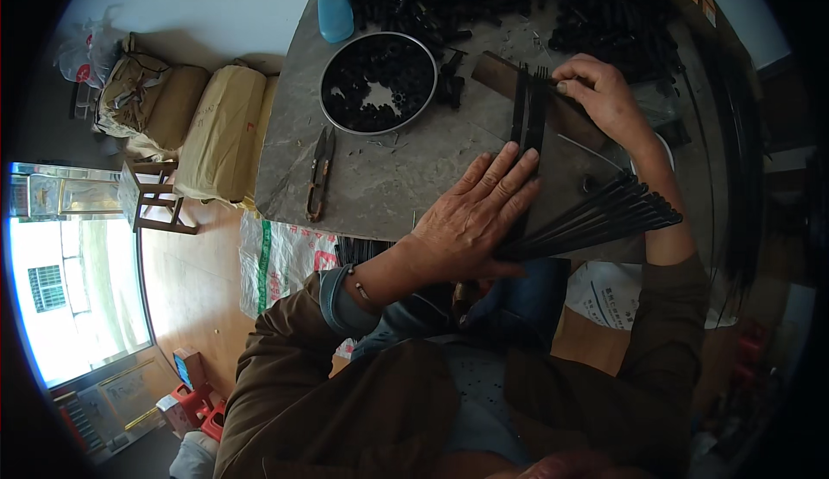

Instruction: Assembling a mechanical component by inserting black rods into a connector and adjusting them with pliers.

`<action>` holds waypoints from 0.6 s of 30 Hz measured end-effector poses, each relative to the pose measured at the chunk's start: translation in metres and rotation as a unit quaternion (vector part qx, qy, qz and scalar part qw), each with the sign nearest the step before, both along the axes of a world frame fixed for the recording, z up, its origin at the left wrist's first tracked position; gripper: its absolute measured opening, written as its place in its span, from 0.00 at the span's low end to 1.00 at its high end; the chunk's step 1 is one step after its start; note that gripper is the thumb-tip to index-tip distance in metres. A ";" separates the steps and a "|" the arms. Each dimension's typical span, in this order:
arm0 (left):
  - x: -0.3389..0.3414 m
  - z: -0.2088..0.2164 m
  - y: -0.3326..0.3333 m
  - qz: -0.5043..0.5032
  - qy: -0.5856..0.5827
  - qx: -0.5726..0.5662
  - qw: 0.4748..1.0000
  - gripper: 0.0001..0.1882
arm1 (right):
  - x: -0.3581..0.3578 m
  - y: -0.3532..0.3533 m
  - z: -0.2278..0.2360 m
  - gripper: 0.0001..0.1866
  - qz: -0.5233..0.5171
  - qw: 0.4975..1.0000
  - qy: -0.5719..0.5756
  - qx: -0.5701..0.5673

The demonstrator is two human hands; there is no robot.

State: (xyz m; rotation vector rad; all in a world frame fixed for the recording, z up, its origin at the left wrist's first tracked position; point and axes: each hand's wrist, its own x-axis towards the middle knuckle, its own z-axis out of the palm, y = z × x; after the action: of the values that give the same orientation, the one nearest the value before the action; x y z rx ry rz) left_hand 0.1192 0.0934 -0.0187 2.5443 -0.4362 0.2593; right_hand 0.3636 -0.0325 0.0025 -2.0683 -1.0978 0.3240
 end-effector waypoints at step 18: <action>-0.002 -0.003 0.001 0.012 -0.002 0.008 1.000 0.55 | -0.001 0.011 0.005 0.08 -0.003 0.999 0.025 -0.044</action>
State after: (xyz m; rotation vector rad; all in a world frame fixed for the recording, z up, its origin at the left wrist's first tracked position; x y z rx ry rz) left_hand 0.1167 0.0940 -0.0217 2.5661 -0.4095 0.2706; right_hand 0.3625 -0.0211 0.0080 -2.1283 -1.0654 0.4263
